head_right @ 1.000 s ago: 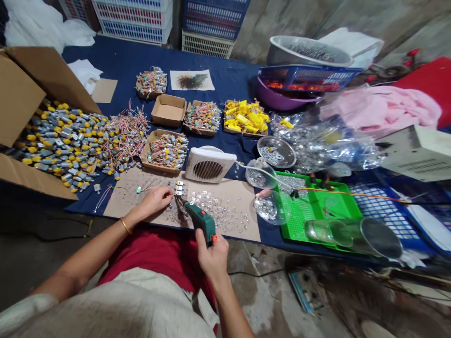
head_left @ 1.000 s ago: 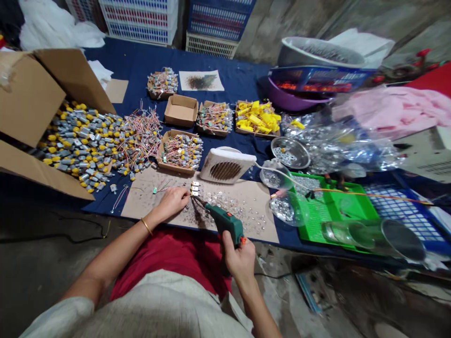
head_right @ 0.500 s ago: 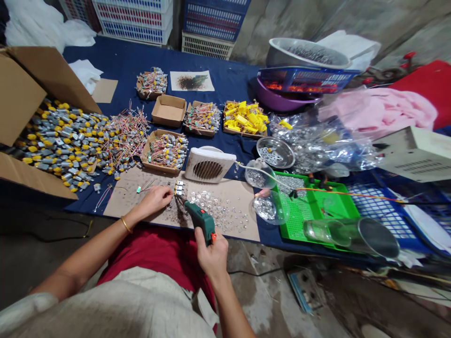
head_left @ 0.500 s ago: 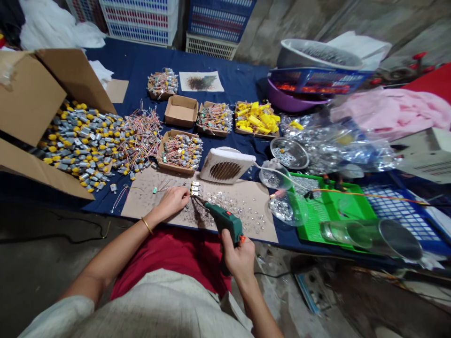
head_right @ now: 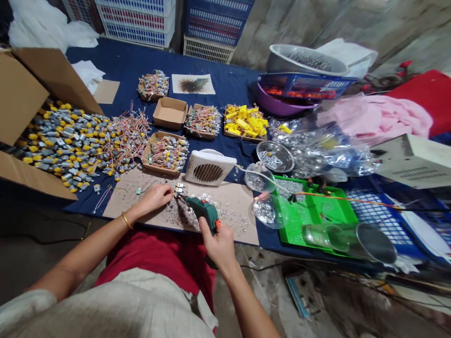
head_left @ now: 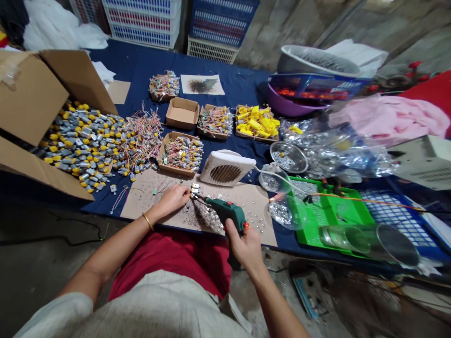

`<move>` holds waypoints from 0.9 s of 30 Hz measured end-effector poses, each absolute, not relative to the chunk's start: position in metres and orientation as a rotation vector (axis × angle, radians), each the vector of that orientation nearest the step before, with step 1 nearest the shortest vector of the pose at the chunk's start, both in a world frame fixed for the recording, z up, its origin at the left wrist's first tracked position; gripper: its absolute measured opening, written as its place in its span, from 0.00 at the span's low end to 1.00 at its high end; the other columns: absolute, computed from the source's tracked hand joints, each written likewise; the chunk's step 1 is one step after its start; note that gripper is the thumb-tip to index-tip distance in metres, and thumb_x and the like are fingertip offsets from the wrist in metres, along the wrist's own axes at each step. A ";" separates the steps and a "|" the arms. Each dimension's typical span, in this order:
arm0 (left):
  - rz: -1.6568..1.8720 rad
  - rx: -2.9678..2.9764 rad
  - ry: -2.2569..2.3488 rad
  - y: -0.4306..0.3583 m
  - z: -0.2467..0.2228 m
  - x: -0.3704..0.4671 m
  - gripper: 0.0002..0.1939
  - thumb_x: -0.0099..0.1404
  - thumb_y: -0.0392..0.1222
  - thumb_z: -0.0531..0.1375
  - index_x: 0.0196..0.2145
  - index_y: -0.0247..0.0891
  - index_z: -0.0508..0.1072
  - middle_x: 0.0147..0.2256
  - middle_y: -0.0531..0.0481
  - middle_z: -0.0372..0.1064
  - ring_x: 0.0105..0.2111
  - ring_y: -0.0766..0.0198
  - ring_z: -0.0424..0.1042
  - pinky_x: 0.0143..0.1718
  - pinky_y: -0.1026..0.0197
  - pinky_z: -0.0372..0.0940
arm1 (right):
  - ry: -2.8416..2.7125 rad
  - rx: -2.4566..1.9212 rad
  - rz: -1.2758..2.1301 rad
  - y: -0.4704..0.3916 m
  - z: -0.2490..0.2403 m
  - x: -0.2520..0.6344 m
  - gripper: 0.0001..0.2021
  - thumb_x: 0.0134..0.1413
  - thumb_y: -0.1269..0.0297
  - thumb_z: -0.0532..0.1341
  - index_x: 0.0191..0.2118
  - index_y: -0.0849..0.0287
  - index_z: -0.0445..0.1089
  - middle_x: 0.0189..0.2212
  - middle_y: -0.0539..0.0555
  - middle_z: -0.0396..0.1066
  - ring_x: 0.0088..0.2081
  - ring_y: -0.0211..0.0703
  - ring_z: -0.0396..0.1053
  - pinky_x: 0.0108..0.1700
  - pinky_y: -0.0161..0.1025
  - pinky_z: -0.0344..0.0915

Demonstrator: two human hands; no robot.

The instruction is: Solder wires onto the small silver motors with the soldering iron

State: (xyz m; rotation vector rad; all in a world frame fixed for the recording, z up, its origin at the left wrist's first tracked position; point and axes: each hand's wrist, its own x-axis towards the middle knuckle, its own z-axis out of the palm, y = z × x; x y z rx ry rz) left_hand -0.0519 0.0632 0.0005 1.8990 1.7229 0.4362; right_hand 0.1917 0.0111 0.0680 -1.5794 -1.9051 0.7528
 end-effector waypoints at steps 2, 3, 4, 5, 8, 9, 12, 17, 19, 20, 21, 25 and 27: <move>0.414 1.902 1.726 0.064 0.000 -0.052 0.11 0.64 0.37 0.53 0.34 0.39 0.76 0.34 0.47 0.76 0.36 0.60 0.72 0.41 0.62 0.62 | -1.933 -1.573 0.761 0.015 0.072 0.191 0.24 0.59 0.47 0.53 0.17 0.55 0.60 0.13 0.49 0.60 0.18 0.39 0.60 0.22 0.36 0.54; 0.402 1.901 1.727 0.064 0.000 -0.052 0.11 0.64 0.38 0.53 0.34 0.39 0.76 0.34 0.46 0.76 0.36 0.60 0.72 0.42 0.62 0.63 | -1.948 -1.571 0.764 0.017 0.074 0.191 0.25 0.60 0.47 0.54 0.16 0.55 0.60 0.13 0.49 0.60 0.19 0.40 0.60 0.22 0.36 0.55; 0.390 1.900 1.727 0.064 -0.001 -0.052 0.11 0.65 0.38 0.53 0.35 0.39 0.76 0.34 0.46 0.76 0.36 0.60 0.73 0.42 0.62 0.63 | -1.965 -1.568 0.770 0.019 0.075 0.190 0.25 0.60 0.47 0.54 0.16 0.55 0.60 0.13 0.49 0.60 0.19 0.40 0.61 0.22 0.36 0.55; 0.381 1.898 1.726 0.064 -0.001 -0.052 0.11 0.65 0.38 0.53 0.35 0.39 0.76 0.34 0.46 0.76 0.36 0.60 0.73 0.42 0.62 0.63 | -1.983 -1.564 0.774 0.020 0.077 0.190 0.25 0.60 0.47 0.54 0.16 0.55 0.60 0.12 0.49 0.60 0.19 0.40 0.61 0.22 0.36 0.55; 0.361 1.895 1.729 0.065 -0.002 -0.052 0.11 0.65 0.38 0.53 0.35 0.39 0.76 0.34 0.46 0.76 0.37 0.59 0.73 0.43 0.62 0.63 | -2.027 -1.560 0.770 0.024 0.079 0.189 0.25 0.60 0.47 0.53 0.16 0.55 0.59 0.12 0.49 0.59 0.19 0.40 0.61 0.22 0.36 0.55; 0.356 1.896 1.730 0.065 -0.002 -0.052 0.11 0.65 0.38 0.53 0.35 0.39 0.76 0.34 0.46 0.76 0.37 0.59 0.73 0.43 0.62 0.63 | -2.041 -1.556 0.762 0.026 0.080 0.188 0.25 0.60 0.47 0.53 0.16 0.55 0.59 0.12 0.49 0.59 0.19 0.40 0.60 0.23 0.36 0.54; 0.343 1.904 1.732 0.066 -0.002 -0.052 0.12 0.65 0.38 0.53 0.36 0.39 0.76 0.35 0.46 0.76 0.37 0.59 0.73 0.43 0.61 0.63 | -2.089 -1.521 0.717 0.030 0.083 0.187 0.25 0.60 0.47 0.53 0.16 0.55 0.57 0.12 0.48 0.58 0.19 0.39 0.59 0.23 0.36 0.52; 0.349 1.937 1.732 0.066 -0.001 -0.052 0.12 0.66 0.39 0.52 0.36 0.39 0.76 0.34 0.45 0.76 0.36 0.58 0.73 0.41 0.61 0.63 | -2.184 -1.477 0.653 0.040 0.097 0.179 0.25 0.60 0.46 0.53 0.17 0.54 0.53 0.12 0.47 0.55 0.18 0.38 0.57 0.24 0.36 0.50; 0.350 1.949 1.726 0.065 -0.001 -0.053 0.12 0.65 0.39 0.53 0.35 0.39 0.76 0.34 0.45 0.76 0.36 0.58 0.73 0.40 0.61 0.63 | -2.224 -1.480 0.665 0.044 0.105 0.172 0.24 0.60 0.45 0.53 0.18 0.54 0.54 0.12 0.47 0.56 0.19 0.38 0.57 0.24 0.36 0.49; 0.351 1.951 1.726 0.065 0.000 -0.053 0.11 0.65 0.39 0.53 0.35 0.39 0.76 0.34 0.45 0.76 0.36 0.58 0.73 0.40 0.61 0.63 | -2.243 -1.478 0.674 0.046 0.109 0.169 0.24 0.59 0.44 0.53 0.18 0.53 0.54 0.12 0.47 0.57 0.19 0.38 0.57 0.24 0.37 0.49; 0.353 1.952 1.725 0.065 0.000 -0.053 0.11 0.65 0.39 0.53 0.36 0.39 0.76 0.34 0.45 0.76 0.36 0.58 0.73 0.40 0.62 0.63 | -2.260 -1.472 0.682 0.048 0.113 0.166 0.24 0.59 0.44 0.53 0.19 0.53 0.55 0.12 0.48 0.57 0.19 0.39 0.58 0.24 0.37 0.49; 0.385 1.945 1.718 0.064 0.001 -0.053 0.12 0.66 0.40 0.53 0.36 0.39 0.76 0.34 0.45 0.75 0.35 0.59 0.73 0.39 0.62 0.63 | -2.254 -1.461 0.680 0.050 0.125 0.165 0.25 0.59 0.43 0.53 0.18 0.54 0.56 0.12 0.48 0.59 0.19 0.38 0.58 0.24 0.36 0.51; 0.407 1.941 1.702 0.064 0.001 -0.053 0.12 0.66 0.40 0.53 0.36 0.39 0.76 0.33 0.45 0.75 0.35 0.59 0.73 0.39 0.62 0.63 | -2.191 -1.506 0.664 0.047 0.127 0.171 0.26 0.58 0.42 0.53 0.17 0.54 0.57 0.12 0.49 0.59 0.18 0.38 0.58 0.23 0.36 0.51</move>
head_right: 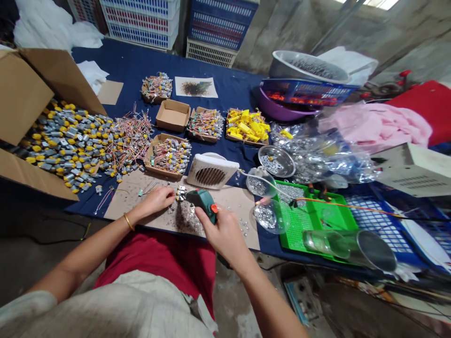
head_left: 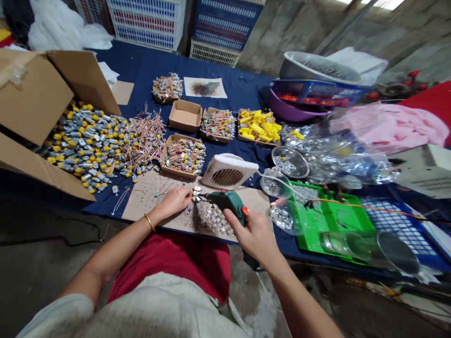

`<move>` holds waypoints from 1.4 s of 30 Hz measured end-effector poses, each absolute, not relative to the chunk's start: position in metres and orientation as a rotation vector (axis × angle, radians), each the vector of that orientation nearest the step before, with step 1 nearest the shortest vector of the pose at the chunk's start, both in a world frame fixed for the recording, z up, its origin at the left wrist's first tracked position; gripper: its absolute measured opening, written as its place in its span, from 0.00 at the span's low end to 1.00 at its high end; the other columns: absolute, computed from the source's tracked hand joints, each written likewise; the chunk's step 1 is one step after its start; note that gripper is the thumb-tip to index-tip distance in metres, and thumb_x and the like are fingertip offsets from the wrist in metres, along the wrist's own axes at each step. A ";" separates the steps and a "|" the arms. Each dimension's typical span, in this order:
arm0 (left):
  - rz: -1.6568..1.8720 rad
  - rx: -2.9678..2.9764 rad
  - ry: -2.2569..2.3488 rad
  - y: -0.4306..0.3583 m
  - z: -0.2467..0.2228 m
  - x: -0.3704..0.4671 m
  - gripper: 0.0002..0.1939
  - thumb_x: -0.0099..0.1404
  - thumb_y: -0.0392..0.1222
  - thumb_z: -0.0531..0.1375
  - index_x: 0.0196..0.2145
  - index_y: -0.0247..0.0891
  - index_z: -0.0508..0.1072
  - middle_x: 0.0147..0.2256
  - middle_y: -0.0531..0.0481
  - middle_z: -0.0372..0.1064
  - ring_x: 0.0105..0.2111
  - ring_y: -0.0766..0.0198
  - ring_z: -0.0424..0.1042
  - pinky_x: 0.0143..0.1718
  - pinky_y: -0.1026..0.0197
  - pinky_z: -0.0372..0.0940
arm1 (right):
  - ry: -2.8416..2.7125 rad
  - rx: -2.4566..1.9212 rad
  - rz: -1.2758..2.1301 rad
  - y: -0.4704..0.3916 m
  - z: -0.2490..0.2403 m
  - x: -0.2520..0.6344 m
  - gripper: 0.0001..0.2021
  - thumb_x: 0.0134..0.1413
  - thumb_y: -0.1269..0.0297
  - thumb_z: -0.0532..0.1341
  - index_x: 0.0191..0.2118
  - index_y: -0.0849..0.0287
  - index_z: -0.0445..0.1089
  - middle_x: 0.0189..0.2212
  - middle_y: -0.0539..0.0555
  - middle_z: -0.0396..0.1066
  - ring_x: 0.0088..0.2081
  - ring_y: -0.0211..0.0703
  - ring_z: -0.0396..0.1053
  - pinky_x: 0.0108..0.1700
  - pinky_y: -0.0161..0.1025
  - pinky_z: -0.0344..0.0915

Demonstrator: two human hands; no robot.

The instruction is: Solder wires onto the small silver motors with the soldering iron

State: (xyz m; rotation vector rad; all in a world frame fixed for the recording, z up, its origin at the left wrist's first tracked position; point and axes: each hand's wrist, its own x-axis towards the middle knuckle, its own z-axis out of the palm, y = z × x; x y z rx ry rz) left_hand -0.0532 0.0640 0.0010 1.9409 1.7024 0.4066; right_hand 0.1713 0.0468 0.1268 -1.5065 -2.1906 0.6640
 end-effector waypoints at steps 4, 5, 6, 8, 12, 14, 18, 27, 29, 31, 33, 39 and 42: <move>0.402 1.924 1.706 0.065 0.001 -0.053 0.11 0.65 0.39 0.53 0.34 0.39 0.76 0.33 0.46 0.75 0.35 0.59 0.72 0.40 0.62 0.63 | -1.960 -1.663 0.741 0.032 0.120 0.193 0.28 0.56 0.39 0.54 0.15 0.56 0.61 0.11 0.51 0.61 0.17 0.39 0.60 0.21 0.36 0.53; 0.393 1.923 1.709 0.065 0.001 -0.053 0.11 0.64 0.38 0.53 0.34 0.39 0.76 0.33 0.46 0.75 0.35 0.59 0.72 0.40 0.62 0.63 | -1.875 -1.700 0.804 0.027 0.116 0.198 0.29 0.55 0.39 0.55 0.15 0.56 0.63 0.11 0.52 0.63 0.17 0.39 0.61 0.21 0.36 0.54; 0.387 1.925 1.709 0.065 0.001 -0.053 0.11 0.64 0.38 0.53 0.34 0.39 0.76 0.33 0.47 0.76 0.35 0.59 0.72 0.40 0.62 0.63 | -1.770 -1.734 0.882 0.023 0.111 0.203 0.29 0.54 0.38 0.56 0.15 0.57 0.64 0.12 0.53 0.64 0.16 0.39 0.62 0.20 0.36 0.55; 0.387 1.932 1.706 0.066 0.001 -0.053 0.11 0.63 0.37 0.53 0.34 0.39 0.76 0.33 0.47 0.76 0.34 0.60 0.72 0.40 0.62 0.62 | -1.501 -1.778 1.057 0.013 0.098 0.209 0.28 0.50 0.37 0.59 0.16 0.58 0.66 0.13 0.54 0.66 0.16 0.40 0.63 0.18 0.37 0.57; 0.402 1.942 1.697 0.064 0.001 -0.054 0.10 0.63 0.36 0.53 0.33 0.39 0.76 0.32 0.47 0.76 0.34 0.60 0.72 0.39 0.63 0.62 | -1.007 -1.755 1.298 -0.006 0.072 0.215 0.25 0.47 0.37 0.61 0.24 0.58 0.70 0.16 0.55 0.70 0.15 0.43 0.65 0.15 0.38 0.60; 0.406 1.947 1.689 0.064 0.001 -0.054 0.10 0.63 0.36 0.54 0.32 0.39 0.76 0.32 0.47 0.76 0.34 0.60 0.72 0.40 0.63 0.62 | -0.920 -1.740 1.330 -0.013 0.063 0.217 0.25 0.50 0.37 0.59 0.23 0.58 0.70 0.16 0.57 0.70 0.14 0.43 0.65 0.14 0.38 0.61; 0.397 1.948 1.694 0.064 0.004 -0.052 0.10 0.62 0.36 0.54 0.32 0.38 0.76 0.32 0.47 0.75 0.33 0.61 0.72 0.39 0.63 0.63 | -0.908 -1.741 1.308 -0.021 0.056 0.219 0.26 0.51 0.38 0.58 0.20 0.57 0.69 0.16 0.59 0.70 0.14 0.44 0.66 0.15 0.39 0.63; 0.506 1.980 1.637 0.040 0.011 -0.066 0.21 0.59 0.29 0.50 0.46 0.39 0.75 0.46 0.46 0.74 0.47 0.60 0.70 0.52 0.58 0.60 | -0.857 -1.675 1.292 -0.025 0.056 0.223 0.26 0.47 0.37 0.62 0.22 0.59 0.70 0.16 0.57 0.71 0.15 0.43 0.66 0.16 0.37 0.63; 0.600 2.009 1.741 0.024 0.009 -0.073 0.19 0.61 0.30 0.52 0.47 0.42 0.75 0.51 0.46 0.71 0.53 0.57 0.66 0.57 0.51 0.53 | -0.813 -1.677 1.302 -0.028 0.052 0.226 0.27 0.45 0.35 0.62 0.22 0.60 0.70 0.17 0.58 0.71 0.15 0.42 0.66 0.16 0.37 0.63; 0.576 2.068 1.806 0.014 0.008 -0.076 0.13 0.64 0.35 0.55 0.44 0.42 0.75 0.50 0.45 0.71 0.54 0.55 0.63 0.58 0.47 0.49 | -0.796 -1.679 1.310 -0.029 0.048 0.227 0.29 0.44 0.34 0.62 0.22 0.61 0.70 0.17 0.58 0.71 0.14 0.42 0.66 0.15 0.37 0.62; 0.474 2.141 1.774 0.012 0.009 -0.075 0.09 0.66 0.39 0.55 0.41 0.41 0.75 0.46 0.45 0.71 0.52 0.55 0.63 0.57 0.48 0.48 | -0.798 -1.679 1.320 -0.030 0.046 0.227 0.29 0.43 0.34 0.63 0.22 0.62 0.70 0.16 0.58 0.71 0.15 0.42 0.66 0.15 0.37 0.62; 0.266 2.178 1.667 0.035 0.020 -0.065 0.10 0.69 0.43 0.53 0.38 0.41 0.74 0.40 0.48 0.72 0.45 0.57 0.64 0.53 0.51 0.48 | -0.764 -1.625 1.336 -0.033 0.049 0.223 0.29 0.42 0.35 0.64 0.24 0.62 0.71 0.16 0.58 0.71 0.15 0.43 0.67 0.16 0.36 0.63; 0.159 2.159 1.714 0.045 0.020 -0.060 0.10 0.69 0.43 0.54 0.36 0.40 0.74 0.37 0.47 0.73 0.43 0.56 0.65 0.52 0.51 0.49 | -0.749 -1.617 1.345 -0.033 0.049 0.222 0.29 0.42 0.34 0.64 0.23 0.62 0.70 0.16 0.57 0.71 0.14 0.42 0.66 0.15 0.36 0.63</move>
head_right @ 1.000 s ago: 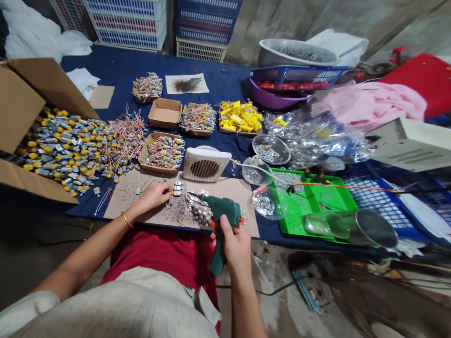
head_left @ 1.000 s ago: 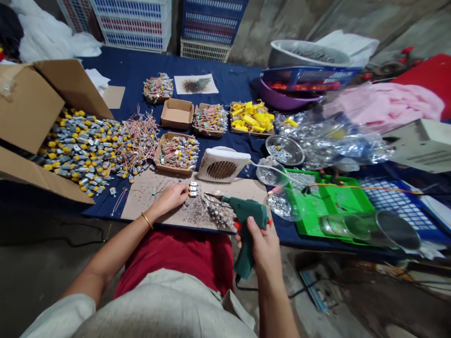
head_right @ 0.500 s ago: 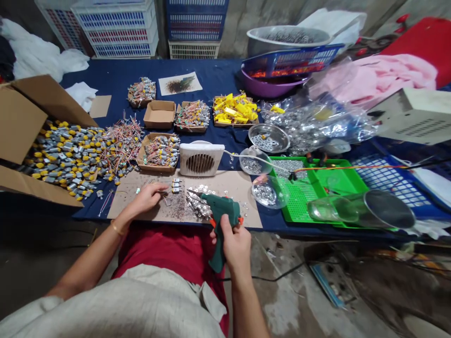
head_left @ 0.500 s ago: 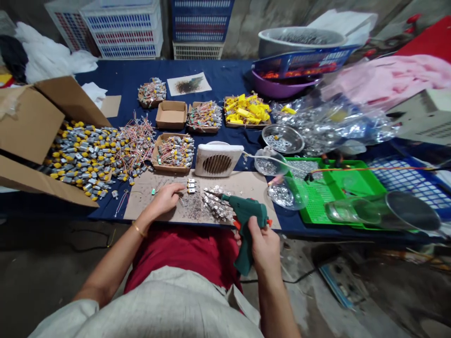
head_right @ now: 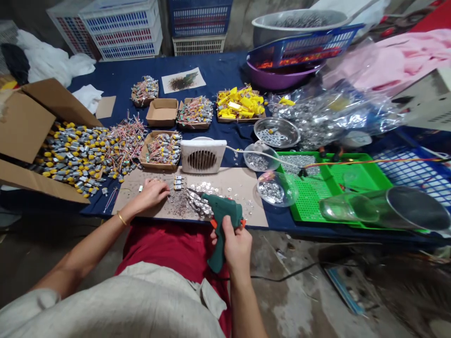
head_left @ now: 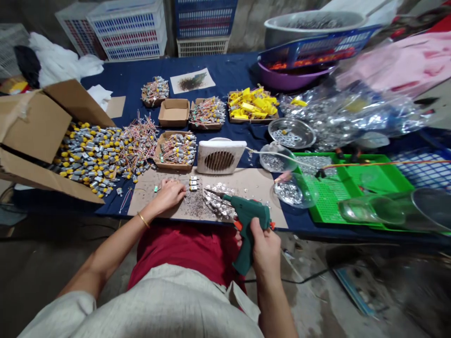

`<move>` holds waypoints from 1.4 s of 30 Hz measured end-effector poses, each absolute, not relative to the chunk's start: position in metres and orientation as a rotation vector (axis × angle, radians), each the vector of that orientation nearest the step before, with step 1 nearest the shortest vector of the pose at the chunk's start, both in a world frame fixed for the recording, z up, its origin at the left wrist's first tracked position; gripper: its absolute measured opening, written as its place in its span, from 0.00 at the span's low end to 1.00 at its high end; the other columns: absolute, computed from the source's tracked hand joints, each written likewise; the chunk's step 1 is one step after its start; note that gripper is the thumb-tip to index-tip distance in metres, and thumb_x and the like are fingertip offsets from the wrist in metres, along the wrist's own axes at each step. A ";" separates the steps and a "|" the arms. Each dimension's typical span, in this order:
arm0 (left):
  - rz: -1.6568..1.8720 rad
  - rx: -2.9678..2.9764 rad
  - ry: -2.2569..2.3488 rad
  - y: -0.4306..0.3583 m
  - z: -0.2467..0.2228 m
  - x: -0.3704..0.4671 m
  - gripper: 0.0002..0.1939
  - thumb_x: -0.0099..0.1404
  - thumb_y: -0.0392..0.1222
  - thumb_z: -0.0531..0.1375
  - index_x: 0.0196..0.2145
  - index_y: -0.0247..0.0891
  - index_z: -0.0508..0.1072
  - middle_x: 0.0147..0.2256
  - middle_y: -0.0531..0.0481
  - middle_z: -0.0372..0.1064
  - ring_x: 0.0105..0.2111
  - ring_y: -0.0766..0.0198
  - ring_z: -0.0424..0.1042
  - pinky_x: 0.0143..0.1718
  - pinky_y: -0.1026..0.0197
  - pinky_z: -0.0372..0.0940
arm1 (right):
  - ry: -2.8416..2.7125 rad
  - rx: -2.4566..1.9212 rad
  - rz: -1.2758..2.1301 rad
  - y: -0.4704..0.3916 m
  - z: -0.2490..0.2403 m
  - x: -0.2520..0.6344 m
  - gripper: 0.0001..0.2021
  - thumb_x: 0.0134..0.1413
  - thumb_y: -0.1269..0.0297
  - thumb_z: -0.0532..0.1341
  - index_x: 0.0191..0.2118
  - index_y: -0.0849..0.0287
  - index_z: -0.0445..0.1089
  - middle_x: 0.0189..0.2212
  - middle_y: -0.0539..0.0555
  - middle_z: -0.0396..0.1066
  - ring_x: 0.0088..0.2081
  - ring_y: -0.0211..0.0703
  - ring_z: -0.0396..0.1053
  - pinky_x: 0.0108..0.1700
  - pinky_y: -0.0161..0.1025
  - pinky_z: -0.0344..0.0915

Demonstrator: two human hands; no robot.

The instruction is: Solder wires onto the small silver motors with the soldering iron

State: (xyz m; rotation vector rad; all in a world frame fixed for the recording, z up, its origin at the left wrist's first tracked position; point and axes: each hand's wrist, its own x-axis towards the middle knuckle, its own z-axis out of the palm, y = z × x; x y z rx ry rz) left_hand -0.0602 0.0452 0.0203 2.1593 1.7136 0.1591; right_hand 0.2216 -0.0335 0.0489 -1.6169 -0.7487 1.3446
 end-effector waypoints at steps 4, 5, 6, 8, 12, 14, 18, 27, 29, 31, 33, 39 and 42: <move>0.055 2.135 1.751 0.048 0.017 -0.056 0.09 0.67 0.42 0.56 0.34 0.39 0.75 0.37 0.46 0.73 0.43 0.54 0.66 0.51 0.51 0.49 | -0.764 -1.620 1.383 -0.031 0.047 0.222 0.29 0.41 0.34 0.64 0.23 0.62 0.71 0.16 0.58 0.71 0.15 0.43 0.66 0.15 0.36 0.62; 0.054 2.123 1.756 0.047 0.017 -0.056 0.09 0.67 0.42 0.56 0.34 0.39 0.75 0.36 0.46 0.73 0.43 0.54 0.66 0.50 0.51 0.50 | -0.766 -1.620 1.393 -0.031 0.047 0.223 0.29 0.40 0.34 0.64 0.22 0.62 0.71 0.16 0.58 0.71 0.14 0.43 0.66 0.15 0.36 0.62; 0.059 2.113 1.756 0.046 0.016 -0.056 0.09 0.67 0.42 0.56 0.34 0.39 0.75 0.36 0.46 0.73 0.43 0.54 0.66 0.50 0.52 0.50 | -0.768 -1.620 1.402 -0.030 0.046 0.223 0.29 0.40 0.34 0.64 0.22 0.62 0.71 0.15 0.58 0.71 0.14 0.43 0.66 0.15 0.36 0.62; 0.078 2.103 1.745 0.043 0.017 -0.057 0.08 0.67 0.42 0.56 0.35 0.40 0.76 0.37 0.46 0.73 0.43 0.55 0.66 0.50 0.52 0.50 | -0.771 -1.622 1.415 -0.028 0.044 0.224 0.29 0.41 0.34 0.64 0.22 0.62 0.71 0.15 0.58 0.70 0.14 0.43 0.66 0.14 0.36 0.62; 0.104 2.114 1.724 0.040 0.020 -0.059 0.07 0.66 0.41 0.58 0.38 0.40 0.75 0.39 0.47 0.73 0.44 0.55 0.65 0.50 0.52 0.50 | -0.765 -1.624 1.428 -0.026 0.041 0.225 0.29 0.40 0.34 0.65 0.22 0.61 0.71 0.15 0.57 0.70 0.14 0.42 0.66 0.15 0.36 0.62; 0.108 2.125 1.707 0.041 0.020 -0.059 0.07 0.66 0.41 0.58 0.38 0.40 0.75 0.39 0.48 0.72 0.44 0.56 0.65 0.51 0.52 0.49 | -0.761 -1.631 1.428 -0.026 0.040 0.225 0.29 0.40 0.34 0.65 0.22 0.61 0.71 0.16 0.57 0.71 0.14 0.42 0.66 0.15 0.36 0.62; 0.113 2.176 1.657 0.041 0.016 -0.060 0.07 0.66 0.42 0.59 0.35 0.41 0.76 0.38 0.48 0.71 0.45 0.55 0.64 0.51 0.51 0.49 | -0.798 -1.635 1.417 -0.028 0.042 0.224 0.29 0.42 0.34 0.64 0.22 0.62 0.71 0.15 0.57 0.70 0.14 0.42 0.66 0.15 0.36 0.62; 0.379 2.608 1.469 0.023 -0.002 -0.063 0.11 0.68 0.36 0.52 0.37 0.40 0.75 0.42 0.45 0.73 0.45 0.56 0.66 0.55 0.46 0.47 | -0.847 -1.628 1.379 -0.030 0.044 0.214 0.28 0.43 0.36 0.64 0.21 0.62 0.71 0.16 0.58 0.71 0.16 0.43 0.68 0.17 0.35 0.64; 0.482 2.556 1.504 0.021 -0.008 -0.064 0.10 0.68 0.37 0.53 0.39 0.40 0.74 0.39 0.46 0.74 0.42 0.57 0.67 0.54 0.47 0.49 | -0.852 -1.626 1.390 -0.029 0.043 0.210 0.29 0.43 0.35 0.64 0.21 0.62 0.71 0.16 0.58 0.71 0.15 0.42 0.67 0.16 0.35 0.63; 0.549 2.453 1.575 0.022 -0.013 -0.063 0.10 0.68 0.37 0.53 0.41 0.40 0.74 0.37 0.47 0.75 0.40 0.58 0.68 0.53 0.49 0.50 | -0.857 -1.626 1.398 -0.029 0.043 0.206 0.29 0.44 0.35 0.63 0.21 0.62 0.71 0.17 0.59 0.72 0.15 0.42 0.67 0.16 0.35 0.63; 0.559 2.395 1.590 0.024 -0.015 -0.062 0.12 0.68 0.36 0.52 0.44 0.41 0.74 0.37 0.48 0.75 0.40 0.59 0.68 0.52 0.49 0.51 | -0.861 -1.628 1.395 -0.029 0.044 0.203 0.29 0.44 0.35 0.63 0.20 0.62 0.70 0.17 0.59 0.72 0.15 0.42 0.67 0.17 0.35 0.63; 0.670 2.136 1.646 0.031 -0.012 -0.060 0.13 0.69 0.39 0.53 0.48 0.43 0.73 0.38 0.49 0.77 0.42 0.60 0.70 0.53 0.51 0.50 | -0.882 -1.644 1.359 -0.033 0.050 0.200 0.28 0.45 0.35 0.62 0.22 0.61 0.70 0.17 0.58 0.71 0.15 0.42 0.66 0.17 0.36 0.62; 0.708 1.939 1.758 0.032 -0.013 -0.054 0.08 0.68 0.42 0.56 0.37 0.43 0.76 0.38 0.52 0.78 0.41 0.60 0.71 0.53 0.51 0.49 | -1.003 -1.667 1.273 -0.034 0.052 0.198 0.28 0.47 0.36 0.60 0.20 0.60 0.68 0.15 0.56 0.70 0.15 0.41 0.65 0.18 0.36 0.62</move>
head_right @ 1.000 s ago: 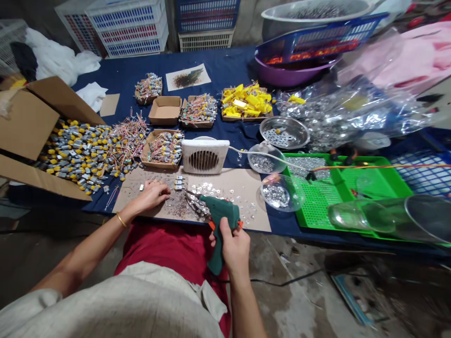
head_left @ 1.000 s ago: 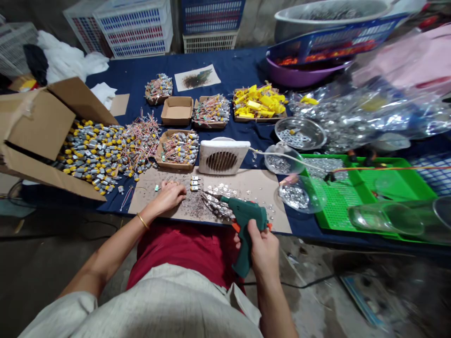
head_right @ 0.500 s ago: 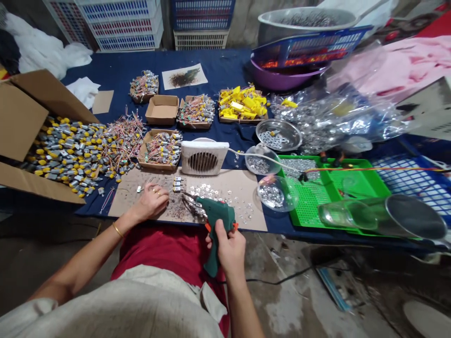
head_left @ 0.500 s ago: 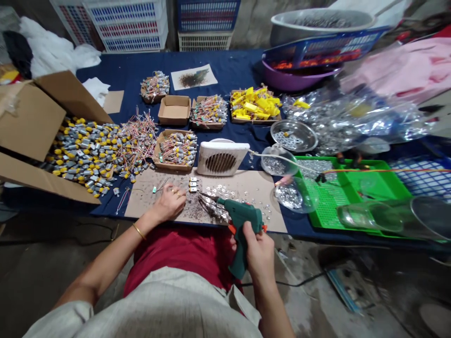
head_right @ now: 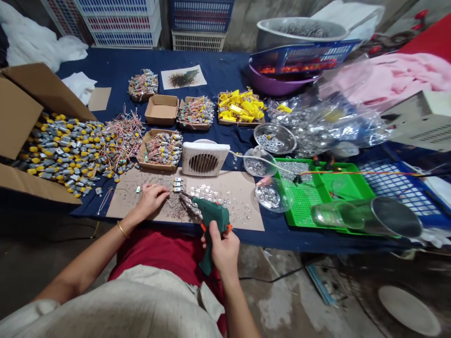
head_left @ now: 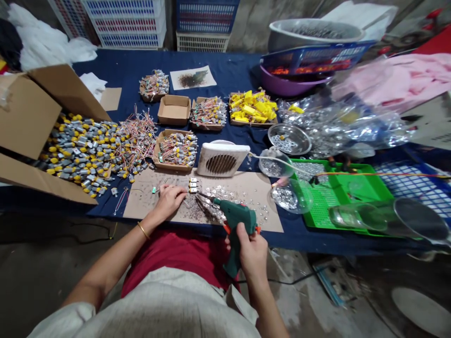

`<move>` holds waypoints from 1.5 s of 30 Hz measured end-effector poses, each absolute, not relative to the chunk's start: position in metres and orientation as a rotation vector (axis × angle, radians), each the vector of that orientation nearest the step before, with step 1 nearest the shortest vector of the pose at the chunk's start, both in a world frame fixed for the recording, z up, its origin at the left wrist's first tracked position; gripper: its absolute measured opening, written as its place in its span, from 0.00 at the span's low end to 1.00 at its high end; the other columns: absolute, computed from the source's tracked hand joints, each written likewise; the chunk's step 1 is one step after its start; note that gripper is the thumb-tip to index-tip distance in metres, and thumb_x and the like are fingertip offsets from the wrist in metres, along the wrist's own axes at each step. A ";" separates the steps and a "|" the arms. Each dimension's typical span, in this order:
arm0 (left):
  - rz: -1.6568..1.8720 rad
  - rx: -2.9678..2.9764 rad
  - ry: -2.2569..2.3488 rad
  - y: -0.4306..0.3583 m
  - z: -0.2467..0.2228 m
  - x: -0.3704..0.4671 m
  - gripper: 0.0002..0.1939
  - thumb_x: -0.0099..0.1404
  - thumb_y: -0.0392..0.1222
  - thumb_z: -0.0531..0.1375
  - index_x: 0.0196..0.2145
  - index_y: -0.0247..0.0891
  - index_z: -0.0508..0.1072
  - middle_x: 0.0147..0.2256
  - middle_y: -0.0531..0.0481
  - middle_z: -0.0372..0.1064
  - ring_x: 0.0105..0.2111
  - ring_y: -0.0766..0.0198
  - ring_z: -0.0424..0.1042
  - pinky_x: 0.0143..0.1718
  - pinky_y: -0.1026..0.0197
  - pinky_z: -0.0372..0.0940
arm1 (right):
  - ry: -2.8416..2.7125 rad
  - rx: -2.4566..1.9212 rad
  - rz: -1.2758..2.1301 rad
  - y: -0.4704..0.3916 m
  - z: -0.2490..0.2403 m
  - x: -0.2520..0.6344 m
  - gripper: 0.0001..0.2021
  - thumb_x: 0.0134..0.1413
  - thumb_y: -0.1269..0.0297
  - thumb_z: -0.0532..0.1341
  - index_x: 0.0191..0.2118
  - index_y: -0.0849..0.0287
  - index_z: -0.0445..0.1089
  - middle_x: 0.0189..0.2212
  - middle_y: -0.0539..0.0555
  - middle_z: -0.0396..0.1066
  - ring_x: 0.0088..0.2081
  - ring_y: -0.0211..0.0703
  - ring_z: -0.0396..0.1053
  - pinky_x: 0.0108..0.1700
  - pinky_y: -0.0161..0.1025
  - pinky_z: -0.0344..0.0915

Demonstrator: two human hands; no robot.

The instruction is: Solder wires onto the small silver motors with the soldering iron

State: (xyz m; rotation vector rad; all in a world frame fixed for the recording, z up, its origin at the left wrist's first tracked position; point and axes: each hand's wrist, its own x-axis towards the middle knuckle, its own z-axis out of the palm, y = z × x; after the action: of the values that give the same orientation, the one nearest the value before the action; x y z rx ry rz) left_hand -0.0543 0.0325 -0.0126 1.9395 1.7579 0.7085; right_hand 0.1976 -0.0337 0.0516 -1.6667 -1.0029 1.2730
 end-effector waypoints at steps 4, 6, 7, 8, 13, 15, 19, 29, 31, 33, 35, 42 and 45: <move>0.691 1.840 1.830 0.033 -0.015 -0.044 0.08 0.68 0.42 0.57 0.35 0.44 0.76 0.39 0.53 0.78 0.43 0.59 0.70 0.51 0.50 0.48 | -1.323 -1.634 0.922 -0.034 0.047 0.194 0.25 0.51 0.41 0.59 0.18 0.59 0.67 0.14 0.53 0.67 0.18 0.40 0.64 0.23 0.36 0.62; 0.693 1.827 1.853 0.033 -0.017 -0.040 0.08 0.68 0.42 0.57 0.35 0.44 0.76 0.40 0.53 0.78 0.44 0.59 0.70 0.52 0.50 0.48 | -1.434 -1.587 0.802 -0.035 0.042 0.193 0.24 0.53 0.45 0.59 0.17 0.59 0.66 0.14 0.52 0.66 0.18 0.39 0.63 0.23 0.36 0.62; 0.697 1.824 1.866 0.033 -0.018 -0.038 0.08 0.67 0.42 0.57 0.35 0.44 0.76 0.39 0.53 0.78 0.44 0.59 0.70 0.52 0.50 0.47 | -1.468 -1.569 0.776 -0.036 0.039 0.192 0.24 0.55 0.46 0.58 0.17 0.59 0.65 0.14 0.51 0.65 0.18 0.39 0.62 0.23 0.35 0.61; 0.701 1.820 1.881 0.033 -0.018 -0.037 0.07 0.67 0.42 0.57 0.35 0.44 0.76 0.39 0.52 0.78 0.44 0.58 0.70 0.52 0.50 0.47 | -1.495 -1.554 0.763 -0.037 0.036 0.191 0.23 0.55 0.48 0.58 0.17 0.58 0.64 0.14 0.51 0.65 0.18 0.38 0.61 0.23 0.35 0.61; 0.719 1.812 1.919 0.032 -0.021 -0.034 0.07 0.67 0.41 0.57 0.33 0.42 0.74 0.36 0.52 0.77 0.42 0.59 0.71 0.53 0.50 0.47 | -1.544 -1.520 0.720 -0.039 0.026 0.190 0.22 0.57 0.51 0.57 0.17 0.58 0.62 0.15 0.49 0.63 0.19 0.37 0.59 0.24 0.35 0.60; 0.729 1.807 1.908 0.032 -0.022 -0.033 0.07 0.67 0.41 0.56 0.33 0.42 0.74 0.36 0.52 0.77 0.42 0.59 0.71 0.53 0.51 0.47 | -1.555 -1.509 0.707 -0.038 0.026 0.190 0.22 0.57 0.52 0.57 0.17 0.58 0.62 0.15 0.49 0.62 0.19 0.37 0.59 0.24 0.35 0.60; 0.745 1.786 1.914 0.032 -0.026 -0.032 0.08 0.68 0.40 0.55 0.33 0.42 0.73 0.36 0.53 0.77 0.42 0.60 0.71 0.54 0.51 0.46 | -1.576 -1.515 0.695 -0.036 0.025 0.190 0.22 0.58 0.51 0.57 0.17 0.58 0.62 0.15 0.48 0.60 0.19 0.36 0.58 0.25 0.35 0.60; 0.748 1.796 1.907 0.033 -0.027 -0.032 0.07 0.67 0.40 0.55 0.33 0.41 0.72 0.36 0.52 0.76 0.42 0.60 0.70 0.55 0.50 0.47 | -1.571 -1.592 0.763 -0.036 0.029 0.187 0.21 0.57 0.50 0.56 0.21 0.58 0.67 0.14 0.48 0.59 0.19 0.38 0.59 0.24 0.35 0.60; 0.743 1.791 1.910 0.033 -0.027 -0.032 0.07 0.67 0.40 0.55 0.33 0.41 0.72 0.36 0.52 0.76 0.42 0.60 0.70 0.54 0.50 0.47 | -1.581 -1.595 0.765 -0.036 0.030 0.186 0.21 0.57 0.50 0.56 0.20 0.58 0.67 0.14 0.49 0.60 0.19 0.39 0.59 0.24 0.36 0.61; 0.735 1.787 1.913 0.033 -0.026 -0.032 0.07 0.67 0.40 0.55 0.33 0.41 0.72 0.37 0.52 0.76 0.43 0.60 0.70 0.54 0.50 0.48 | -1.594 -1.596 0.760 -0.036 0.031 0.186 0.21 0.57 0.50 0.56 0.20 0.58 0.67 0.14 0.49 0.61 0.19 0.39 0.60 0.25 0.36 0.61; 0.728 1.783 1.915 0.033 -0.026 -0.032 0.07 0.67 0.40 0.55 0.33 0.41 0.72 0.37 0.52 0.76 0.43 0.59 0.70 0.53 0.50 0.48 | -1.607 -1.593 0.749 -0.036 0.032 0.185 0.20 0.57 0.50 0.56 0.21 0.59 0.68 0.15 0.50 0.62 0.20 0.40 0.62 0.25 0.36 0.62; 0.721 1.783 1.905 0.033 -0.025 -0.032 0.07 0.67 0.39 0.55 0.33 0.41 0.72 0.37 0.52 0.76 0.44 0.59 0.70 0.53 0.50 0.47 | -1.689 -1.533 0.691 -0.038 0.034 0.181 0.16 0.58 0.53 0.57 0.30 0.59 0.74 0.21 0.54 0.70 0.26 0.45 0.69 0.30 0.38 0.66; 0.720 1.794 1.905 0.033 -0.026 -0.032 0.07 0.67 0.39 0.55 0.33 0.41 0.72 0.37 0.52 0.76 0.44 0.59 0.70 0.53 0.50 0.47 | -1.758 -1.460 0.649 -0.039 0.037 0.177 0.14 0.58 0.56 0.57 0.36 0.60 0.75 0.28 0.57 0.75 0.31 0.48 0.73 0.36 0.40 0.68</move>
State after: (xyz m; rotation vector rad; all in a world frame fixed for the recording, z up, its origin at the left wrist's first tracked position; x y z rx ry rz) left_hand -0.0322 0.0334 -0.0264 1.7941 1.9053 0.7204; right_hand 0.1768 -0.0387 0.0369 -1.4604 -1.7580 0.6486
